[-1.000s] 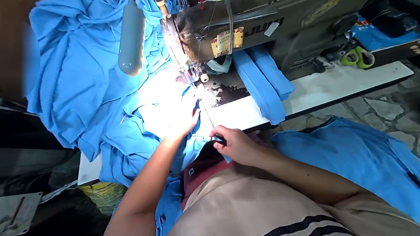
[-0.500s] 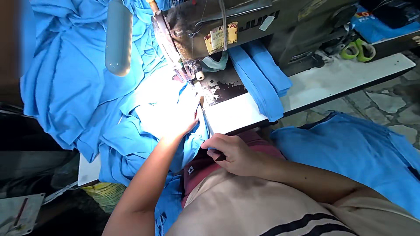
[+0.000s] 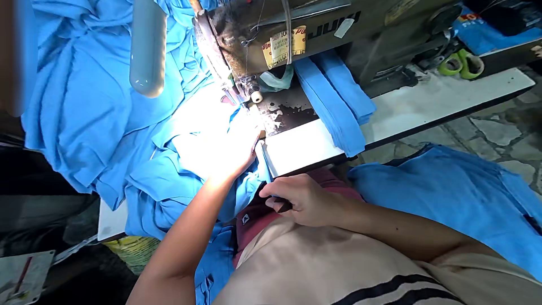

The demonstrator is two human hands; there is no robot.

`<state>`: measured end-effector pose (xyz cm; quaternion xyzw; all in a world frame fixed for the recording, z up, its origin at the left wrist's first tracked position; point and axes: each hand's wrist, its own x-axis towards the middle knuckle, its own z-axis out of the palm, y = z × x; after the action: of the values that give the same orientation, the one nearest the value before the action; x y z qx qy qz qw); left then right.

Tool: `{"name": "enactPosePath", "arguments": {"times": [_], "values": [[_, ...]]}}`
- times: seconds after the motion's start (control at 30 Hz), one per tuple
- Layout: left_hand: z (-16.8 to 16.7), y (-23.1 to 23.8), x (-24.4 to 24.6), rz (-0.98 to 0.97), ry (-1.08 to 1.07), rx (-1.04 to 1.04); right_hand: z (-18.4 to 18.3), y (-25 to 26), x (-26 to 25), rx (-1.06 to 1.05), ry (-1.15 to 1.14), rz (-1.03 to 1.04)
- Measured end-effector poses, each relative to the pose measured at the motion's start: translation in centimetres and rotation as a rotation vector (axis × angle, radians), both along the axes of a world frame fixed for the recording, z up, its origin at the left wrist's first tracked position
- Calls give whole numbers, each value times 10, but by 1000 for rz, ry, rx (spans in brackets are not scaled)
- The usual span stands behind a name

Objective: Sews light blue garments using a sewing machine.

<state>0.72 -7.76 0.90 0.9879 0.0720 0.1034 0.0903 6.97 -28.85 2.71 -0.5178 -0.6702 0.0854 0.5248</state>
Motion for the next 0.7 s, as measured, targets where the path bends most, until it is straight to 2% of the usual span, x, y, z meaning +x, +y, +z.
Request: {"name": "enactPosePath", "arguments": {"times": [0.37,0.7], "values": [[8,-14,-14,-35,-93,7,1,1,4,-13,33,49],[-6,-18,-24,-24,-197,13,-4,3,9,-29,49,55]]}}
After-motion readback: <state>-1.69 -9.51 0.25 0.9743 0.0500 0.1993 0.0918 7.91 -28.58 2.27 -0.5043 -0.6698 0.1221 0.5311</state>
